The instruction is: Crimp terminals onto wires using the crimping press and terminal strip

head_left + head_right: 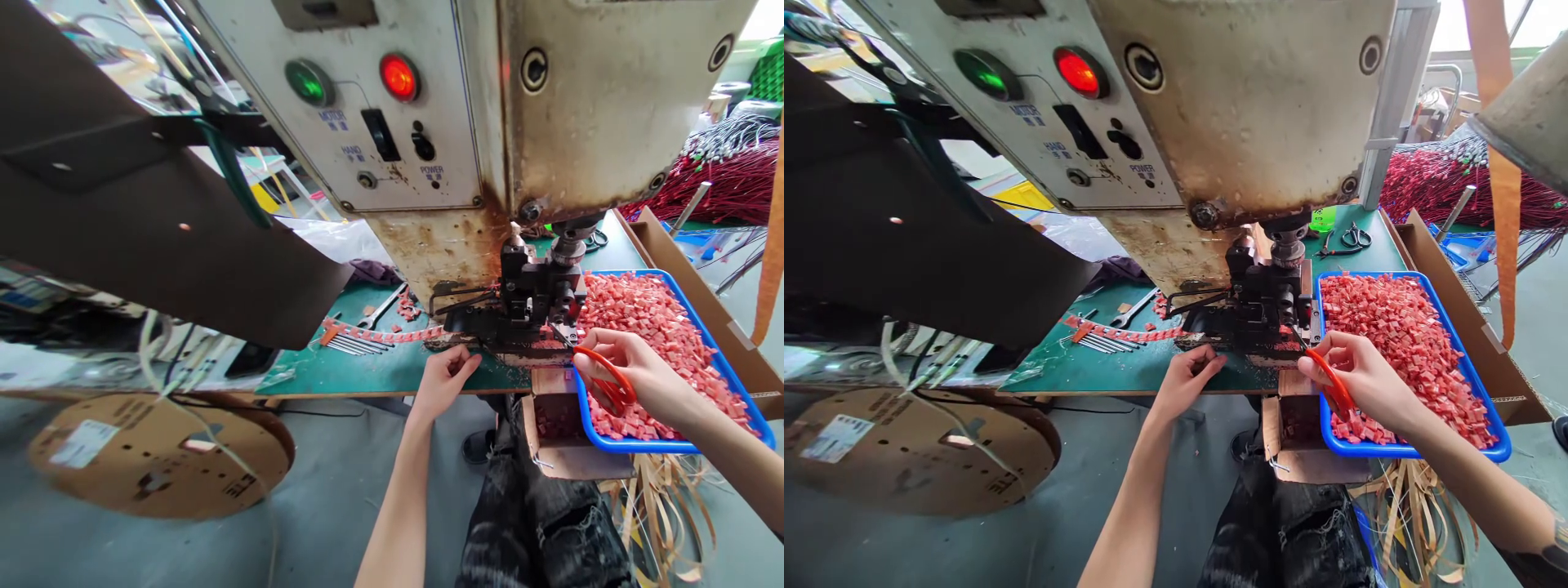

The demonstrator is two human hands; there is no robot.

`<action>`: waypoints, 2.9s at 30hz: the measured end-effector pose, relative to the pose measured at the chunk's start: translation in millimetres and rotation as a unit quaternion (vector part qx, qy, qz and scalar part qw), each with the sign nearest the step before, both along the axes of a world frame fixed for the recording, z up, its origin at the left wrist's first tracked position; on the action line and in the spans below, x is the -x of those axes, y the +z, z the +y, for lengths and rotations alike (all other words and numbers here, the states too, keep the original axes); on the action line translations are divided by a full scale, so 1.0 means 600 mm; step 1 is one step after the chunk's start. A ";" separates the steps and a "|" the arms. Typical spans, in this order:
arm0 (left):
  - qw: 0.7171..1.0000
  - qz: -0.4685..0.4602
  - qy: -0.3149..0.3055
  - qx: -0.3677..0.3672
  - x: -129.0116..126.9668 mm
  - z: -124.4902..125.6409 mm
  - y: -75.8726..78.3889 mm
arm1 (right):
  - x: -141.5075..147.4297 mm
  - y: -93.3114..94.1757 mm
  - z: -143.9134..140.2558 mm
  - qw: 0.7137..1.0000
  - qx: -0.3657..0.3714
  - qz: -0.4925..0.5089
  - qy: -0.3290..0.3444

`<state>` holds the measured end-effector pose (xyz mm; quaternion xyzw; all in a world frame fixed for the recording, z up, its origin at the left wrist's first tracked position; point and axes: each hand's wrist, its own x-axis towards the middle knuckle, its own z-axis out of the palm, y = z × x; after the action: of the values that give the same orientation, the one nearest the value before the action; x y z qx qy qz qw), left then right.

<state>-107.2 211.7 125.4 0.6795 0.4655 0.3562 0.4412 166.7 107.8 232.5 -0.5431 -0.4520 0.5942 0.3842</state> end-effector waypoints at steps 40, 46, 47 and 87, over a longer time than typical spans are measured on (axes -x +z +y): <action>0.812 -0.404 0.421 -0.032 0.045 -0.044 0.002 | 0.247 -0.049 0.031 0.790 -0.224 -0.521 0.233; 0.828 -0.354 0.434 -0.044 0.082 -0.097 0.009 | 0.311 -0.074 0.105 0.733 -0.251 -0.595 0.213; 0.837 -0.344 0.423 -0.041 0.081 -0.101 0.013 | 0.303 -0.076 0.101 0.734 -0.252 -0.596 0.205; 0.856 -0.438 0.099 0.257 -0.030 0.003 0.072 | 0.221 -0.131 0.071 0.807 -0.344 -0.412 -0.244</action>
<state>-89.3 213.5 168.4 0.2660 0.3638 0.5265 0.7209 34.3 150.6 153.7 -0.6616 -0.5953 0.0065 0.4560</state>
